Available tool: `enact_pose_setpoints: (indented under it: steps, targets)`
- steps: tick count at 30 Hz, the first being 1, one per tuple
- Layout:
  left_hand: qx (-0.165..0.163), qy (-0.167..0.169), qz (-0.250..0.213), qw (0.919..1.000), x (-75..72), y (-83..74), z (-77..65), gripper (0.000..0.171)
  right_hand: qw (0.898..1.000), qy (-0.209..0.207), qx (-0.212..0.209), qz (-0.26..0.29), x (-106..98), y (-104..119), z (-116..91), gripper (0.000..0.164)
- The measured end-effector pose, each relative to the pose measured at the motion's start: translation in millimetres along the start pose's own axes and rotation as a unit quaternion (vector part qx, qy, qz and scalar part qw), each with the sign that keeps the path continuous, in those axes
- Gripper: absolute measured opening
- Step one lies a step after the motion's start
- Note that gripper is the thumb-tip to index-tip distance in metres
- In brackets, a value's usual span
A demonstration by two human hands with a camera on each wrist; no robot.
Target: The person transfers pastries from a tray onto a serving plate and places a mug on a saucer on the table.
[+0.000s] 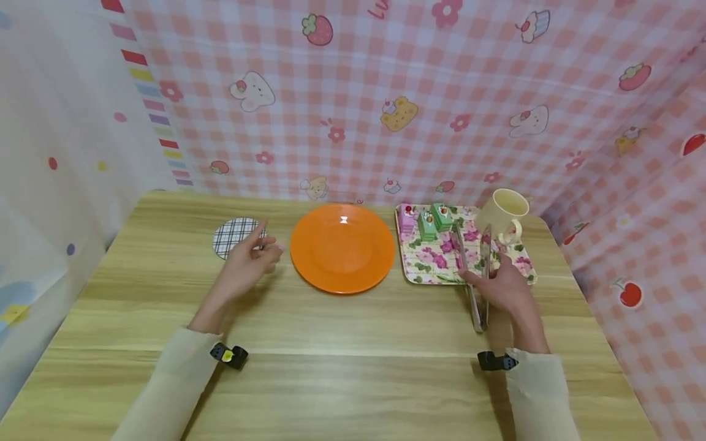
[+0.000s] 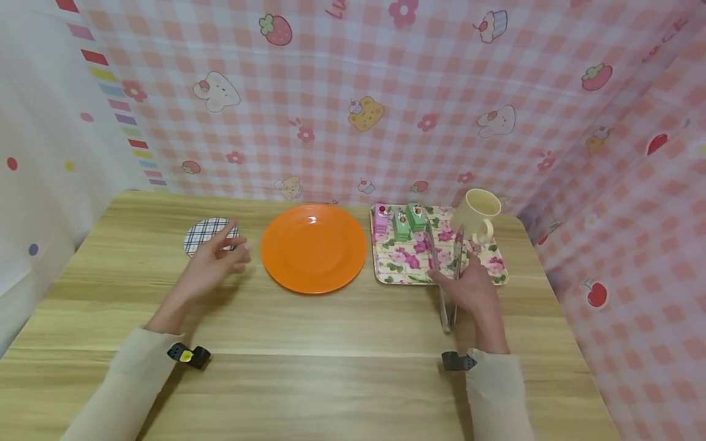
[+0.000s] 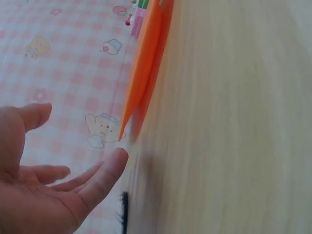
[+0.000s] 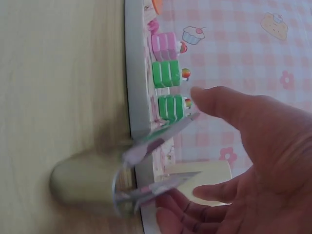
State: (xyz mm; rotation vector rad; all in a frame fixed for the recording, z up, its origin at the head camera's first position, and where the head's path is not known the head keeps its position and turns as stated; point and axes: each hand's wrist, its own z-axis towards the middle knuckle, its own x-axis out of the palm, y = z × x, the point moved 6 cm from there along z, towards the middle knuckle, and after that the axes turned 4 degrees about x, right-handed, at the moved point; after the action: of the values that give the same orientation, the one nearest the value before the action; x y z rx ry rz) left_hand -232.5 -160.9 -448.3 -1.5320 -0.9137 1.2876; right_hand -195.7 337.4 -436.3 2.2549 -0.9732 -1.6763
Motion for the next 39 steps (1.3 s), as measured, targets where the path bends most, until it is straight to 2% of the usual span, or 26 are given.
enact_pose_setpoints:
  steps: [4,11,15,22,28,33,39]
  targets:
    - [-0.024,0.000,-0.027,0.9993,4.6,7.2,6.0,0.073,0.999,0.019,0.024,-0.013,6,1,0,0.119]
    - [-0.061,0.009,-0.111,0.9919,19.1,22.3,16.4,0.065,0.997,0.005,0.064,-0.030,8,-3,-1,0.111]
    - [-0.082,0.008,-0.143,0.9863,25.3,28.4,22.0,0.062,0.997,-0.004,0.065,-0.047,8,-5,-1,0.108]
    - [-0.106,0.023,-0.154,0.9822,25.8,34.1,29.3,0.052,0.998,-0.014,0.047,-0.041,11,-4,-1,0.101]
    - [-0.147,0.029,-0.168,0.9745,22.4,35.3,34.3,0.051,0.999,-0.023,0.021,-0.037,9,-6,-3,0.096]
    - [-0.182,0.016,-0.178,0.9671,21.3,37.6,36.3,0.054,0.999,-0.023,0.012,-0.042,5,-10,-7,0.095]
    - [-0.189,0.000,-0.167,0.9676,21.8,38.9,37.3,0.049,0.998,-0.027,-0.003,-0.052,0,-14,-9,0.094]
